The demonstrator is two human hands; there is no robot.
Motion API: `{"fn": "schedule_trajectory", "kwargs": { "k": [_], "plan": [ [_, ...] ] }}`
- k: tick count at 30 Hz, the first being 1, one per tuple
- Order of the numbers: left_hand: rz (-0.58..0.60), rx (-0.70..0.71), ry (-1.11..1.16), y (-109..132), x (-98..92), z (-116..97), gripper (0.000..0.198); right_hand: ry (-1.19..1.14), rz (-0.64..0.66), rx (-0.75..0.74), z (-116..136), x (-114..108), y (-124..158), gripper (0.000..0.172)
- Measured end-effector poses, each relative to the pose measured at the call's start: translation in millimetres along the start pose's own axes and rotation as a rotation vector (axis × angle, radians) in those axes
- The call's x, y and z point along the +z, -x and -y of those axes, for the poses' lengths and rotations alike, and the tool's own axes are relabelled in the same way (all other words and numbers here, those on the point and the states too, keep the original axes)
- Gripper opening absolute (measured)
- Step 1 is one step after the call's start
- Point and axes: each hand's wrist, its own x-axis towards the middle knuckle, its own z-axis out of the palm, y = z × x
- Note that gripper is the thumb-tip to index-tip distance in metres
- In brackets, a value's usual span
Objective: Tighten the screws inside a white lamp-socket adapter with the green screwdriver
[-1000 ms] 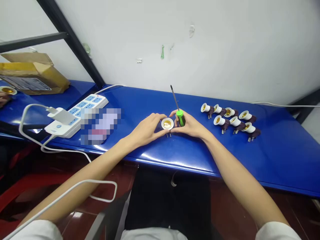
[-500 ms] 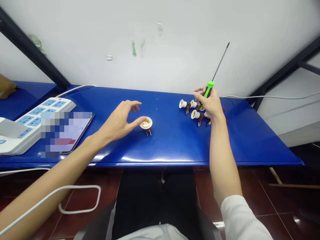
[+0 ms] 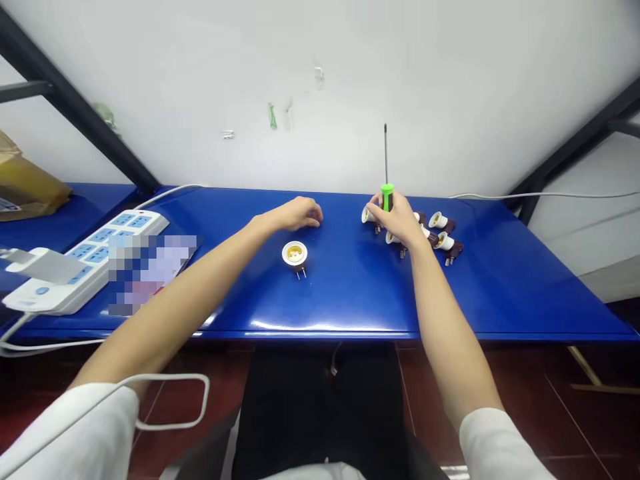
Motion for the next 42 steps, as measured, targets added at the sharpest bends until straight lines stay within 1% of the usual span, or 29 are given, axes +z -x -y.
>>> {"fn": "schedule_trajectory", "kwargs": {
  "k": [4,8,12,17,21,24,30,38,40,42],
  "plan": [
    [-0.040,0.029,0.087,-7,9.0,9,0.017,-0.030,0.014,0.023,5,-1,2,0.026],
    [-0.054,0.090,0.150,-5,12.8,13,0.017,-0.024,0.022,0.033,9,-1,4,0.024],
    [-0.068,0.129,0.116,-1,13.3,13,0.017,-0.012,0.050,0.052,11,-1,6,0.020],
    [-0.057,0.148,0.083,1,16.7,12,0.013,-0.018,0.058,0.057,12,1,7,0.023],
    [-0.103,0.186,0.094,4,23.2,12,0.012,0.018,0.068,0.057,14,2,7,0.019],
    [-0.131,0.217,0.104,6,26.6,14,0.014,0.033,0.084,0.049,15,2,7,0.019],
    [-0.124,0.205,0.101,3,25.9,16,0.010,0.033,0.085,0.031,15,3,7,0.020],
    [-0.148,0.270,0.019,2,26.2,18,0.017,0.020,0.106,0.031,15,5,8,0.022],
    [-0.145,0.273,-0.017,1,25.6,19,0.019,0.008,0.101,0.024,15,5,8,0.023],
    [-0.158,0.253,-0.006,2,23.6,19,0.018,0.005,0.104,0.018,15,6,8,0.024]
  ]
}}
